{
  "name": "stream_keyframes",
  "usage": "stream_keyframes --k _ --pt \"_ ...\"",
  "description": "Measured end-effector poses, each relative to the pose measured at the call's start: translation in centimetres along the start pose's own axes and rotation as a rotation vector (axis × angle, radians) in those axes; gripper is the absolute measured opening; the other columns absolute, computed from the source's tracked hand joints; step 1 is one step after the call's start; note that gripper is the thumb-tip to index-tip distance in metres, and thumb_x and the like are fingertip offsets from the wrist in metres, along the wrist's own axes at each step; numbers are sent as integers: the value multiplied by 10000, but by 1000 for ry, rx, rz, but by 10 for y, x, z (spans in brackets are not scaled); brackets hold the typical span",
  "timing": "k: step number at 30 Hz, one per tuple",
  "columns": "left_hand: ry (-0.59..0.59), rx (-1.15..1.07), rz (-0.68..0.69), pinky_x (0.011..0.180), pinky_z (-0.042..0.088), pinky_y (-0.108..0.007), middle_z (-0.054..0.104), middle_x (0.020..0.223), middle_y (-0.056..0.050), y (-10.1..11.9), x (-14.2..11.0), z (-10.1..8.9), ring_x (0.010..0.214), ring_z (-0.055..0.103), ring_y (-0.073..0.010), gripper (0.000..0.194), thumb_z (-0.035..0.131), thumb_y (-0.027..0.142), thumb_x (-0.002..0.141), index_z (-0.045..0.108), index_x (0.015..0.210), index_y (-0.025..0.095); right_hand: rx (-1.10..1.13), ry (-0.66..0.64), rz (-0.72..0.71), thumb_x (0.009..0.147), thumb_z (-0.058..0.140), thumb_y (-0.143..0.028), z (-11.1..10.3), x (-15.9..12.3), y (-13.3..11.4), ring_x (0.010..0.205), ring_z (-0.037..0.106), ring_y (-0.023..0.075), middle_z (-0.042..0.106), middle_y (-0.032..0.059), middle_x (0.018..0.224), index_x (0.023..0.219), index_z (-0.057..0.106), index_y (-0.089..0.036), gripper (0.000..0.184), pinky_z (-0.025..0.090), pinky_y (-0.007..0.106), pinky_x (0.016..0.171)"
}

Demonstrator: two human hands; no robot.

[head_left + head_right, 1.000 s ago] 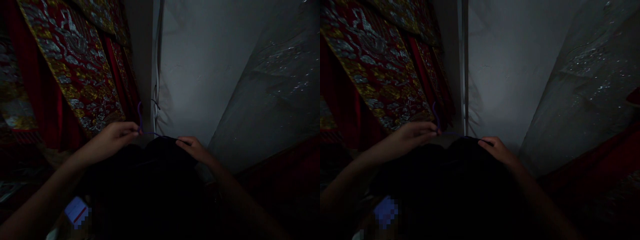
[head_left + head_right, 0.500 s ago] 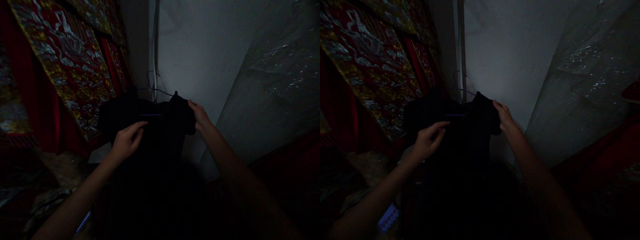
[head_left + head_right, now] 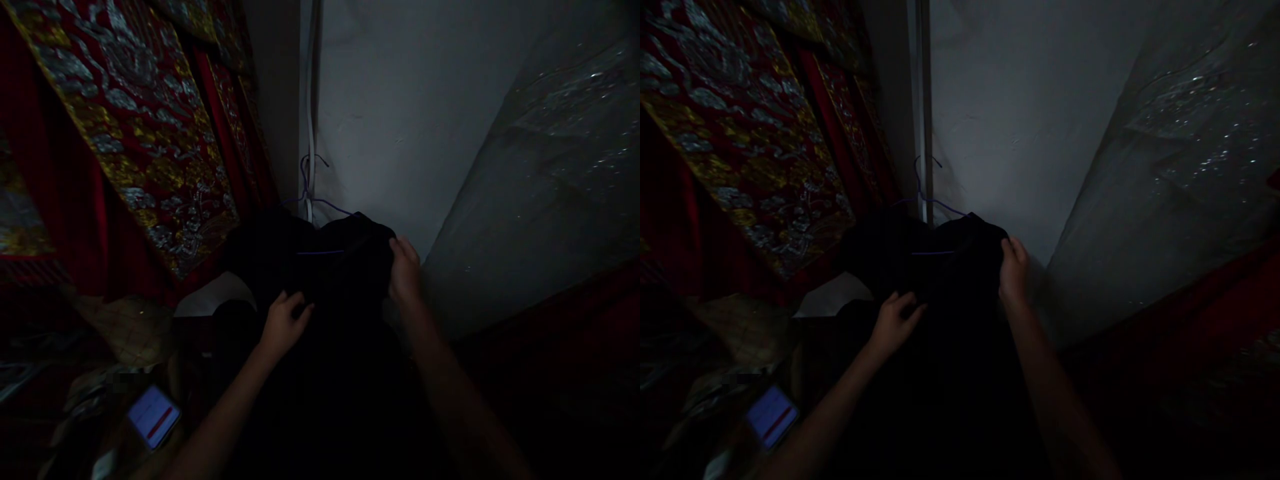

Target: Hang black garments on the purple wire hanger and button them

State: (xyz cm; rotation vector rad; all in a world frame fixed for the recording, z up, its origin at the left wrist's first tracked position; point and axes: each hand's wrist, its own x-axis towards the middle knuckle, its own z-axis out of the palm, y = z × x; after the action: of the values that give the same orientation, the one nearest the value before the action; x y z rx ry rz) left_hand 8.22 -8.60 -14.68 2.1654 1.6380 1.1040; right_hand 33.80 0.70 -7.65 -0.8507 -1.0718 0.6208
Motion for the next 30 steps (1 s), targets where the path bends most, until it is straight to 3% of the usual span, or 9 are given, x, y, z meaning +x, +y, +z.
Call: stream_keyframes --k 3,5,6,8,10,12,16,24,30 --pt "102 -146 -89 893 546 -438 648 1083 -87 4 -11 26 1016 629 -267 235 476 429 959 610 1084 283 -154 199 -197 815 681 -423 11 -55 3 1429 399 263 448 118 1515 1354 480 -257 598 278 495 1201" --pt "187 -251 -164 962 535 -442 600 1259 -115 8 -20 41 1137 614 -266 415 454 435 973 458 1362 290 -187 215 -176 867 633 -427 18 -101 5 1392 430 281 500 125 1439 1292 512 -262 471 318 507 1171" --pt "238 -301 -205 994 526 -448 567 1326 -129 10 -25 47 1182 605 -266 528 459 445 975 332 1466 298 -173 150 -91 875 626 -441 21 -123 7 1281 525 287 584 119 1305 1205 551 -261 383 406 488 1100" --pt "318 -369 -252 1029 518 -466 513 1412 -147 14 -36 55 1238 593 -274 685 486 466 969 150 1547 315 -115 -139 146 894 595 -500 27 -159 11 1002 642 276 667 93 1024 1028 605 -245 289 524 426 895" --pt "344 -397 -236 1024 534 -478 499 1443 -147 18 -46 56 1256 598 -282 659 496 464 970 193 1540 330 -78 -392 287 890 591 -547 33 -178 14 838 639 243 655 59 857 898 608 -233 315 530 362 755" --pt "379 -427 -187 998 561 -473 545 1408 -142 22 -53 55 1226 629 -279 522 519 437 971 374 1458 314 -97 -516 297 885 607 -553 39 -183 15 797 617 214 634 32 807 844 590 -227 329 505 322 720" --pt "552 -560 -68 970 586 -423 676 1215 -119 28 -59 54 1114 695 -242 313 591 297 941 585 1244 222 -181 -572 233 913 594 -487 43 -173 8 736 576 160 601 -10 761 810 565 -210 297 457 275 704" --pt "581 -608 -84 848 604 -338 737 1013 -73 33 -63 59 937 724 -198 227 661 172 848 706 1070 192 -137 -558 258 932 553 -464 34 -171 -5 618 482 122 501 -33 657 745 549 -205 320 396 244 601" --pt "579 -747 -204 773 563 -297 718 847 -30 33 -56 57 786 692 -168 213 726 193 772 709 985 188 -50 -501 348 855 607 -450 37 -170 -10 449 410 92 448 -58 489 657 566 -195 325 330 233 479"
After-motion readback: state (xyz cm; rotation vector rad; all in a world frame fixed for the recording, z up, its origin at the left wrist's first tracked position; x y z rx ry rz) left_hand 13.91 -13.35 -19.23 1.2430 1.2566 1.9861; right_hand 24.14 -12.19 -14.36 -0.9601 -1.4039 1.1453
